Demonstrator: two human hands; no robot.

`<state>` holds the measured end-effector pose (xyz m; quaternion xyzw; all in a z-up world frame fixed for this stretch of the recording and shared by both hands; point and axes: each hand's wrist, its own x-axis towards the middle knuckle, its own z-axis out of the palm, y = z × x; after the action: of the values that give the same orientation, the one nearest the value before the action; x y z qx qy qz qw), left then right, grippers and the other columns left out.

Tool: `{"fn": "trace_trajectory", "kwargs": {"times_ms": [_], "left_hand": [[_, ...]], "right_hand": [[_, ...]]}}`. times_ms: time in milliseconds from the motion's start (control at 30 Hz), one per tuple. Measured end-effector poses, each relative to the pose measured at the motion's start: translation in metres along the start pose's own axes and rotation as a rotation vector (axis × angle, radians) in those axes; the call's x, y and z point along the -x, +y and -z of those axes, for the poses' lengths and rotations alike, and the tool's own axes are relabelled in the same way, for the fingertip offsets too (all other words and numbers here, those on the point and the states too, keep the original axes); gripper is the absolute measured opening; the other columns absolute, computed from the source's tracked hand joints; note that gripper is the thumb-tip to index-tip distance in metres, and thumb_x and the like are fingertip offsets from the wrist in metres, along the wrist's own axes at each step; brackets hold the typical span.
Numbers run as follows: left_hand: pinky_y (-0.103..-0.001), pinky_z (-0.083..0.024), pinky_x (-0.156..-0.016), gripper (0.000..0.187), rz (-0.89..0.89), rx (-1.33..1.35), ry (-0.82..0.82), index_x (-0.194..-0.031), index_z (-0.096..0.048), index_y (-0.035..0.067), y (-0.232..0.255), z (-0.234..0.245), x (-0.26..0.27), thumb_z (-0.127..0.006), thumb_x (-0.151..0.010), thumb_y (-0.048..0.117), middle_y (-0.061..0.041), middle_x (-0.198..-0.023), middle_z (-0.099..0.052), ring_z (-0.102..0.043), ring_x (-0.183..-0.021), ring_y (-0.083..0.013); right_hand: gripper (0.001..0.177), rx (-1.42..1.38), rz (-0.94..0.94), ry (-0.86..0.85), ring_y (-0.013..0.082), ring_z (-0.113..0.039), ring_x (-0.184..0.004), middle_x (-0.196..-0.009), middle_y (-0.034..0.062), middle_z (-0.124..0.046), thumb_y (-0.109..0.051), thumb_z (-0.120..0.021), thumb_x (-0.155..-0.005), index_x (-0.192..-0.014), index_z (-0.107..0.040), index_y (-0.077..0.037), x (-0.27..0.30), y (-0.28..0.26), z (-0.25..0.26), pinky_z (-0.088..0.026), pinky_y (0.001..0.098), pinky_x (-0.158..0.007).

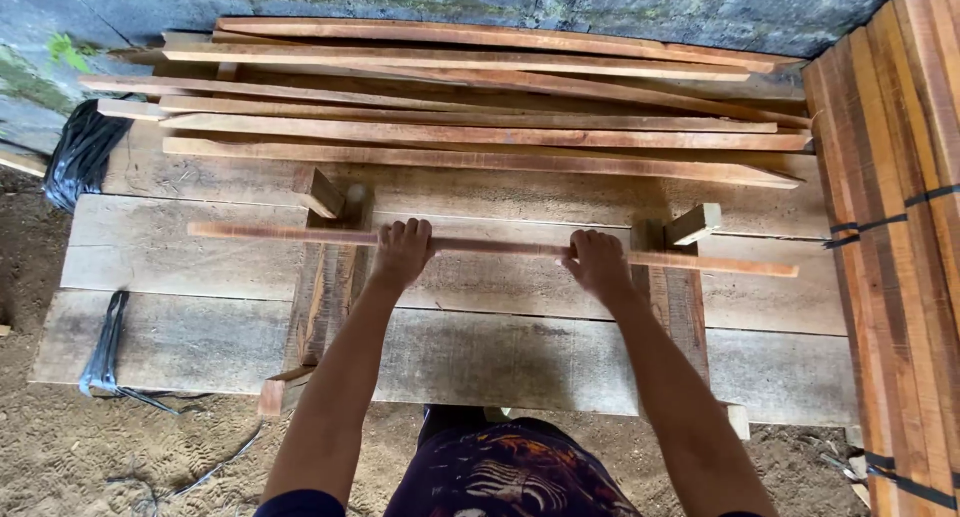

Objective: Sorting and arranging thin wooden strips on a workbench in a workshop.

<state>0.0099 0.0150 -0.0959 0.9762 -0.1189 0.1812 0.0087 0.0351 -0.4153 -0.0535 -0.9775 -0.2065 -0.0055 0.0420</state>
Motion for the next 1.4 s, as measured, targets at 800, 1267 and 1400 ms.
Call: {"fn": "trace_trajectory", "kwargs": {"times_ms": [800,1267,1400], "left_hand": [[-0.047,-0.040,-0.100,0.056,-0.171,-0.010,-0.097,-0.128,-0.053,0.015,0.015,0.047,0.027,-0.079,-0.085,0.038,-0.007,-0.107,-0.056,-0.057,-0.103,-0.0261],[-0.059,-0.019,-0.126,0.056,0.017,0.084,-0.312,-0.145,-0.047,0.025,0.023,0.057,-0.014,-0.067,-0.094,0.038,-0.003,-0.141,-0.052,-0.046,-0.139,-0.0259],[-0.070,-0.006,-0.123,0.067,-0.016,0.117,-0.566,-0.160,-0.032,0.025,0.037,0.098,-0.031,-0.046,-0.101,0.051,-0.012,-0.156,-0.042,-0.035,-0.149,-0.0364]], "right_hand": [[0.046,0.147,0.039,0.213,0.0248,-0.062,-0.115,-0.115,0.0048,-0.062,-0.046,-0.057,-0.096,-0.133,-0.057,-0.018,0.046,-0.046,0.023,-0.044,0.0418,-0.107],[0.051,0.076,-0.019,0.102,0.0289,-0.059,-0.119,-0.120,0.0096,-0.060,-0.045,-0.066,-0.092,-0.133,-0.052,-0.017,0.006,-0.029,0.018,-0.035,0.0494,-0.119],[0.053,-0.029,-0.143,-0.274,0.0315,-0.051,-0.133,-0.133,0.0114,-0.057,-0.060,-0.040,-0.104,-0.139,-0.042,-0.020,-0.003,-0.047,0.045,-0.019,0.0531,-0.124]]}}
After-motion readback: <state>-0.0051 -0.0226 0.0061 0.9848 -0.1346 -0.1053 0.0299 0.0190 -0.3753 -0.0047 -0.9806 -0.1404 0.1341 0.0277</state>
